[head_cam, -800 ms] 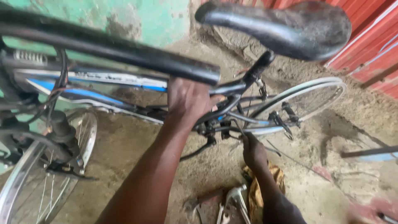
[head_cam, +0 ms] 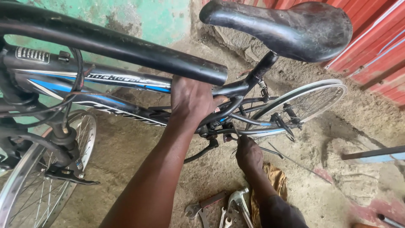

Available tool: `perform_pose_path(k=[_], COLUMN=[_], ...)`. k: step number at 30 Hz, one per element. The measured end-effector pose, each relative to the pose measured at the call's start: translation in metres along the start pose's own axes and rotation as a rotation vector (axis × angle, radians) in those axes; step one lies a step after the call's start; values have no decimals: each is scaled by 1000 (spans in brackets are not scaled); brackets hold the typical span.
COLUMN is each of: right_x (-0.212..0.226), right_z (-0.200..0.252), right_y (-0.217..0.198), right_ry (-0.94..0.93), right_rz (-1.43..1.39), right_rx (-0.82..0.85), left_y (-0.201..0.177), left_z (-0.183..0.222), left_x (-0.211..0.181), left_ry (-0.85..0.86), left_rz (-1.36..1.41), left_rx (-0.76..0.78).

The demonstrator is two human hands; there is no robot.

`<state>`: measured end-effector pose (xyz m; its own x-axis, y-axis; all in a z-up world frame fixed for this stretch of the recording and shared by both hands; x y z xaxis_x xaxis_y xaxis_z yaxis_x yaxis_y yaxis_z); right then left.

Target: Repairing and maintaining a bicycle drivetrain by adjusting the chain and pedals using hand tools.

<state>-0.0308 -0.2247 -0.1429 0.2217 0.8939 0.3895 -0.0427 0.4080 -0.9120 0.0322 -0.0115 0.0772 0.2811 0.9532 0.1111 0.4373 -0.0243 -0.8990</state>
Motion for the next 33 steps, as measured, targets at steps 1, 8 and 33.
perform_pose_path(k=[1,8,33], right_x=[8,31,60], right_z=[1,1,8], right_y=[-6,-25,-52], right_ry=[-48,-161,-393], right_rz=[12,12,-176], right_rx=[14,51,57], left_y=[3,1,16], left_z=[-3,-7,-3], left_x=[1,2,4], left_ry=[-22,-20,-38], left_rz=[-5,-100,-145], left_rx=[25,-22,-39])
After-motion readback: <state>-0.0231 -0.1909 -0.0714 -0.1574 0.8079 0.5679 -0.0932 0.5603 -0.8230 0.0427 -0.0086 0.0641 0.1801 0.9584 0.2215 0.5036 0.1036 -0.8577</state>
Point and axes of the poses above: each hand's wrist, its own z-axis away from the middle knuckle, its own y-axis out of the palm, x = y × z, the point moved 5 cm from there along -z, towards the middle knuckle, and after that the axes turned 3 degrees about x, right-handed, at the moved point
